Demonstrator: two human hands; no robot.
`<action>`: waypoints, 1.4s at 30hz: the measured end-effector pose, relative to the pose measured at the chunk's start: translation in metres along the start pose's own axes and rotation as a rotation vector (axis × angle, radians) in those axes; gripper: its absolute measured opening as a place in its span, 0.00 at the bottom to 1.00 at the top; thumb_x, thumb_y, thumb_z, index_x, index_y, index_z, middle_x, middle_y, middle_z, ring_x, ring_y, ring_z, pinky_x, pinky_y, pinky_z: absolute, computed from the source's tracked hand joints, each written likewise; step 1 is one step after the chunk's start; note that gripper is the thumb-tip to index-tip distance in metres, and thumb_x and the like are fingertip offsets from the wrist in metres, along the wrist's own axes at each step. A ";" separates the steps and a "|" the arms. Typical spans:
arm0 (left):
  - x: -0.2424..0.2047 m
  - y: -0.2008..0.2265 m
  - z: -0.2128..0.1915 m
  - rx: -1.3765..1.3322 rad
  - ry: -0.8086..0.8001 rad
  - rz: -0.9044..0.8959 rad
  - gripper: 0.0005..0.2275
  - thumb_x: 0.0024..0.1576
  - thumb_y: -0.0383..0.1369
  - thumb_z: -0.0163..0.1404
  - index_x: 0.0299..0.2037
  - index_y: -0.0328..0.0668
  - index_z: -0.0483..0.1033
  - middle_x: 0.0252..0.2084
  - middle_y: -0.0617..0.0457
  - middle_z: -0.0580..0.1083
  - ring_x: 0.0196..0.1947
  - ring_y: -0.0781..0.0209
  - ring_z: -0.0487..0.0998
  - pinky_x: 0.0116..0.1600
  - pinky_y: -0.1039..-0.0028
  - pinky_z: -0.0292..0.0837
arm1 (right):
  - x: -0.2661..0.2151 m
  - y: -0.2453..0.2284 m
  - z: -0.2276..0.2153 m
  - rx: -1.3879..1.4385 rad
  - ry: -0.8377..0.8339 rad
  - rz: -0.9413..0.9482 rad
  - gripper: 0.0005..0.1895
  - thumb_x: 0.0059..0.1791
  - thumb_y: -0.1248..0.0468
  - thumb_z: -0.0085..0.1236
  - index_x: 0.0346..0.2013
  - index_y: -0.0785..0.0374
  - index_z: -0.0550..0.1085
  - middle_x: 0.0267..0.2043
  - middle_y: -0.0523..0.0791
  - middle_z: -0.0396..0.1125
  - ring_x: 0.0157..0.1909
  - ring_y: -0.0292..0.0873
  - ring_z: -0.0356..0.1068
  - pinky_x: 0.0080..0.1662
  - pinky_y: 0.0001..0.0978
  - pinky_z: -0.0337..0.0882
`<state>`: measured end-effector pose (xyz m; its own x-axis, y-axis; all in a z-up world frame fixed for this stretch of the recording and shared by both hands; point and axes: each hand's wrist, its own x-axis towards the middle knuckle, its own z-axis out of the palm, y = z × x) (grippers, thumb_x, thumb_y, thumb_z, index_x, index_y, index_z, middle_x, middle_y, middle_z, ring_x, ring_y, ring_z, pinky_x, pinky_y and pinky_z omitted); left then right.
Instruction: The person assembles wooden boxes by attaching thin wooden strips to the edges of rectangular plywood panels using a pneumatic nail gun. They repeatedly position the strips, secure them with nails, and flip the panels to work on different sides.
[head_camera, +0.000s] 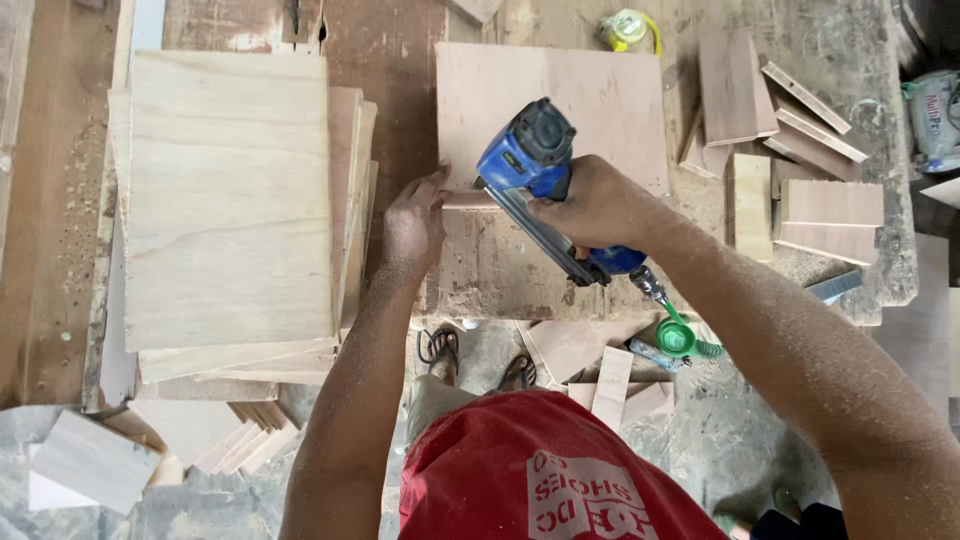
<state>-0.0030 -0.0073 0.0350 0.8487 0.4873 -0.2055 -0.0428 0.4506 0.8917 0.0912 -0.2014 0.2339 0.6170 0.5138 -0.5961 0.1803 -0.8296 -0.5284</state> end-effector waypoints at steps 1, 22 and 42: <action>0.007 -0.016 -0.009 0.494 -0.021 0.310 0.15 0.62 0.28 0.56 0.60 0.43 0.77 0.49 0.40 0.75 0.54 0.47 0.76 0.62 0.65 0.71 | -0.003 -0.003 0.000 -0.006 -0.004 -0.008 0.15 0.53 0.56 0.50 0.37 0.66 0.75 0.16 0.51 0.71 0.26 0.52 0.79 0.42 0.52 0.77; -0.114 -0.039 0.149 1.003 -0.331 0.099 0.23 0.59 0.37 0.53 0.65 0.51 0.64 0.57 0.49 0.76 0.48 0.58 0.79 0.41 0.73 0.81 | -0.188 0.148 -0.004 0.693 0.646 0.188 0.10 0.55 0.63 0.57 0.33 0.66 0.73 0.16 0.48 0.61 0.14 0.45 0.62 0.26 0.39 0.71; -0.050 -0.027 0.055 0.909 -0.383 0.669 0.17 0.64 0.21 0.50 0.64 0.36 0.73 0.60 0.36 0.75 0.54 0.47 0.81 0.55 0.61 0.83 | -0.217 0.173 -0.001 0.529 0.598 0.197 0.19 0.57 0.57 0.56 0.23 0.60 0.70 0.17 0.45 0.64 0.16 0.42 0.68 0.30 0.37 0.74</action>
<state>-0.0150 -0.0850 0.0439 0.9089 0.0992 0.4051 -0.2786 -0.5785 0.7667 -0.0107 -0.4567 0.2725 0.9306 0.0419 -0.3637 -0.2666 -0.6030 -0.7518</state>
